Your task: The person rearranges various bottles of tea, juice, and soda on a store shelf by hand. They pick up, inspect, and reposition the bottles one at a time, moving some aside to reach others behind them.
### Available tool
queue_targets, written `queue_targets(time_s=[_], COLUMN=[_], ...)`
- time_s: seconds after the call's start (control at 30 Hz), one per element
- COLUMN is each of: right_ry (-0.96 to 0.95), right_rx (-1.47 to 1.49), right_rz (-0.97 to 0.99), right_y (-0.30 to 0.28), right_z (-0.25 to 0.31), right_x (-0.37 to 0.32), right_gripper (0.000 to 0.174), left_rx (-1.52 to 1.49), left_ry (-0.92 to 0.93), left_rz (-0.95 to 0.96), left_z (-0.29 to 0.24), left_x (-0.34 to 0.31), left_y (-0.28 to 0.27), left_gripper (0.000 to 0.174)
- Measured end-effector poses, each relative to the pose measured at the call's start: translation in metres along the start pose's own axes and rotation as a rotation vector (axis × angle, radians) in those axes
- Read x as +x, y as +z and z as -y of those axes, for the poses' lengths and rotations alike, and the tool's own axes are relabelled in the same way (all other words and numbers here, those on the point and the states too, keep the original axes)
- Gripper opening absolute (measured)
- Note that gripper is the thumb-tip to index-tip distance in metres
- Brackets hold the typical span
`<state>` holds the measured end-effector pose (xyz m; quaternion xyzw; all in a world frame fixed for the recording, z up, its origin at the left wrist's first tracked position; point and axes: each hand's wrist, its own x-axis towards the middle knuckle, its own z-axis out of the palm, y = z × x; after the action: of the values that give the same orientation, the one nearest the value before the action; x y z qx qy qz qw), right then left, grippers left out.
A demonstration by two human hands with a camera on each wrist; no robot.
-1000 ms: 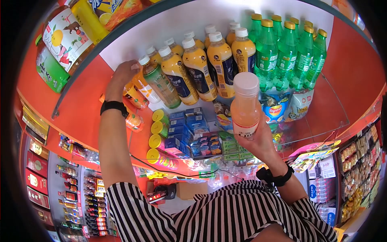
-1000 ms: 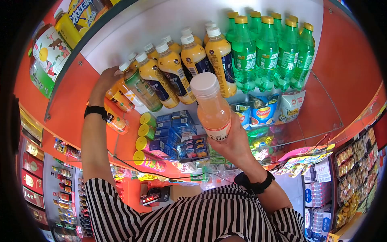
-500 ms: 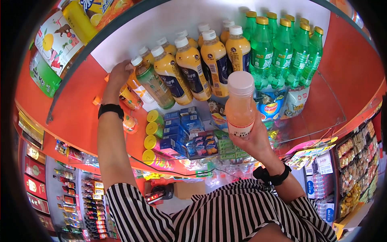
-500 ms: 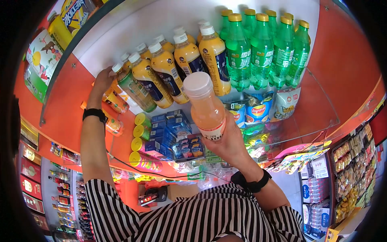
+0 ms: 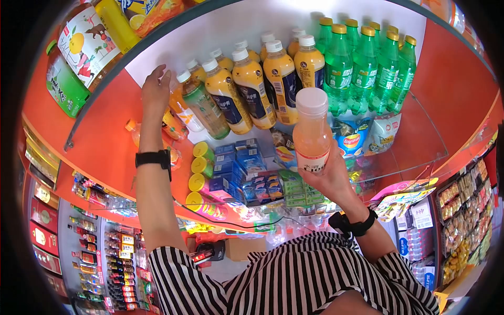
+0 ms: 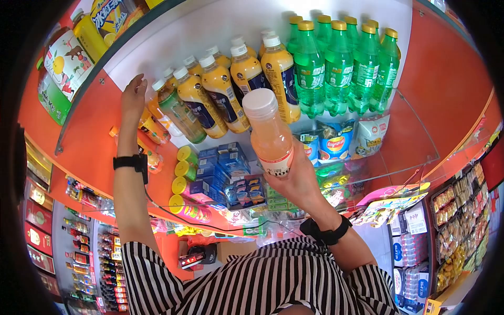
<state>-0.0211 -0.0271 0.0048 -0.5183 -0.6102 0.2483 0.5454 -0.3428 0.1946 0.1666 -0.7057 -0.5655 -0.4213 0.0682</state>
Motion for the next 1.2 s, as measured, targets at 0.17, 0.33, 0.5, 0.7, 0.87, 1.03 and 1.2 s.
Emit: queue_targets(time_s=[0.17,0.33,0.5,0.7,0.87,1.03,1.2], right_ry=[-0.014,-0.014,-0.011,0.005,-0.011,0.029,-0.022], right_rx=[-0.014,-0.001,-0.003,-0.015,-0.020,0.052,0.012], right_rz=[-0.003,0.001,-0.010,-0.011,0.001,0.003,-0.015], right_y=[0.000,0.000,-0.001,0.000,0.001,0.002,0.003], right_z=[0.002,0.002,0.003,0.003,-0.003,0.001,-0.003], right_x=[-0.001,0.001,0.000,0.000,0.001,0.001,0.001], right_gripper=[0.074,0.073,0.072,0.073,0.074,0.074,0.077], left_rx=[-0.405,-0.530,-0.636,-0.682,-0.705,-0.610,-0.673], left_ry=[-0.041,-0.070,-0.071,-0.111,-0.111,-0.092,-0.110], left_rz=[0.044,0.159,0.127,0.027,0.061,0.088,0.022], left_z=[-0.031,-0.021,-0.009,0.002,-0.012,-0.003,0.006], left_x=[-0.035,-0.033,-0.026,-0.033,-0.045,-0.066,-0.092], left_y=[0.009,0.023,0.035,0.008,-0.032,-0.043,-0.057], left_gripper=[0.046,0.045,0.041,0.036,0.029,0.028,0.030])
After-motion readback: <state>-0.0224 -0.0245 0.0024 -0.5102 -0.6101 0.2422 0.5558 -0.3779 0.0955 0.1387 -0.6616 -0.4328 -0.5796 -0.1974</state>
